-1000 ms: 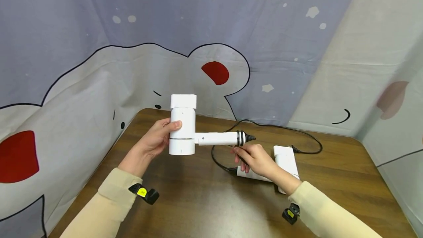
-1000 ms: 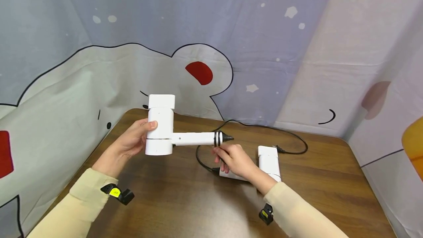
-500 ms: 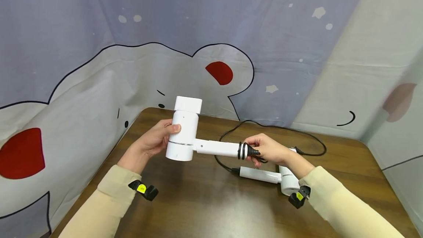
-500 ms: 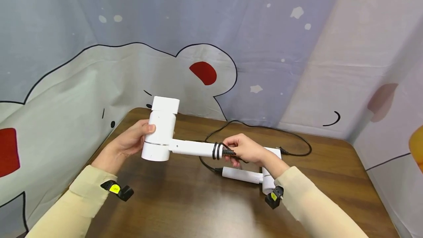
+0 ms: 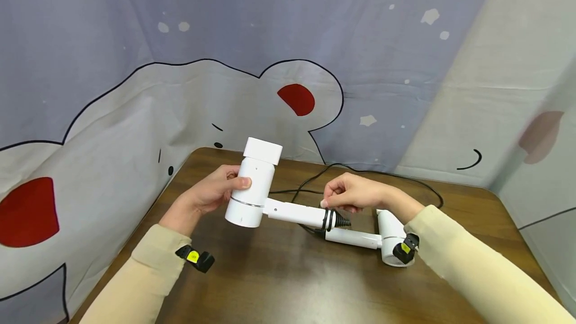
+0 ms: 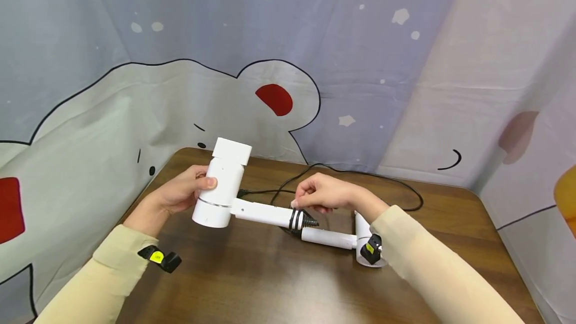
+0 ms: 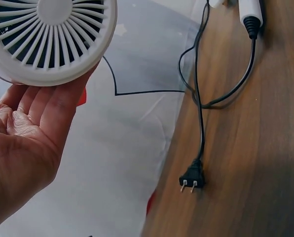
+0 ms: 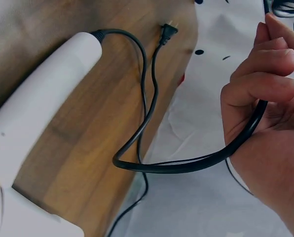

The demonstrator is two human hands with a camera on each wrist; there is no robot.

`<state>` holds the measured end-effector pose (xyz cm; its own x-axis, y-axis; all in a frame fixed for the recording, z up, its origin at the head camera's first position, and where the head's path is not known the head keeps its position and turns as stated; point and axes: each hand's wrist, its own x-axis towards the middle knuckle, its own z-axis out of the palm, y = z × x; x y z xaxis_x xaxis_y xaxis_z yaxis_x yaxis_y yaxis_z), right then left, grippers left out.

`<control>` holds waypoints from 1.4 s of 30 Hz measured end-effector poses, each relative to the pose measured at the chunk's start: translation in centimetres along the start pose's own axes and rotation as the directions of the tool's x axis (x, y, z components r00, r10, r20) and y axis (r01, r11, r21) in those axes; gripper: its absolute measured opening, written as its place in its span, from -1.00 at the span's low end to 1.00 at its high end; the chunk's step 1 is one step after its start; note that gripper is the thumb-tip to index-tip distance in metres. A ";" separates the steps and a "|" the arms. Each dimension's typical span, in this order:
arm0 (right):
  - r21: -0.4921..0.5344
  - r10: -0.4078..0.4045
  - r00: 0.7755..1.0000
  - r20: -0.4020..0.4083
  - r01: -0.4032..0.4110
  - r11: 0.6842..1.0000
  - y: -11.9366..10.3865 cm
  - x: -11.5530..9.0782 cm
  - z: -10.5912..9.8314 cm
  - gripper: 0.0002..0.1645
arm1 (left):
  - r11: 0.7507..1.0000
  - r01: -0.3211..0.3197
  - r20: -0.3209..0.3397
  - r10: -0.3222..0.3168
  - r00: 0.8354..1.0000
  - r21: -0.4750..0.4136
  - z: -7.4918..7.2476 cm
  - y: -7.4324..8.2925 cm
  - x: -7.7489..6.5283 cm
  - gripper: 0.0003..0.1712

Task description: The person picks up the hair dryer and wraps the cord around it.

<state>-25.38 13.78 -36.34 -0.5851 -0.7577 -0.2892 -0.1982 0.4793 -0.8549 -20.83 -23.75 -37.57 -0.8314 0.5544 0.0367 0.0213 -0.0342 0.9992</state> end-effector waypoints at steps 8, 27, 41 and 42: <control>-0.082 0.047 0.999 -0.009 -0.047 0.996 -1.9 0.2 -0.4 -0.69 | 0.997 0.041 -0.050 -0.038 0.998 0.068 0.4 0.3 0.6 -0.33; -0.334 -0.210 0.932 -0.296 0.105 0.937 -3.8 -1.2 0.1 -0.63 | 0.995 0.058 -0.346 -0.028 0.938 0.078 0.6 -0.3 1.3 -0.37; -0.150 -0.242 0.825 -0.511 0.192 0.970 -1.4 -1.8 5.5 -0.75 | 1.000 0.021 -0.495 -0.016 0.869 0.003 1.5 0.6 1.5 -0.45; -0.130 -0.241 0.822 -0.517 0.203 0.970 -1.1 -1.6 6.0 -0.75 | 1.000 0.015 -0.501 -0.020 0.865 -0.013 1.6 0.6 1.5 -0.45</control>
<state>-19.51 11.84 -37.45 -0.8390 -0.5094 0.1912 -0.4137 0.3689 -0.8323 -21.18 -21.64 -36.89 -0.9979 0.0642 0.0037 0.0014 -0.0361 0.9993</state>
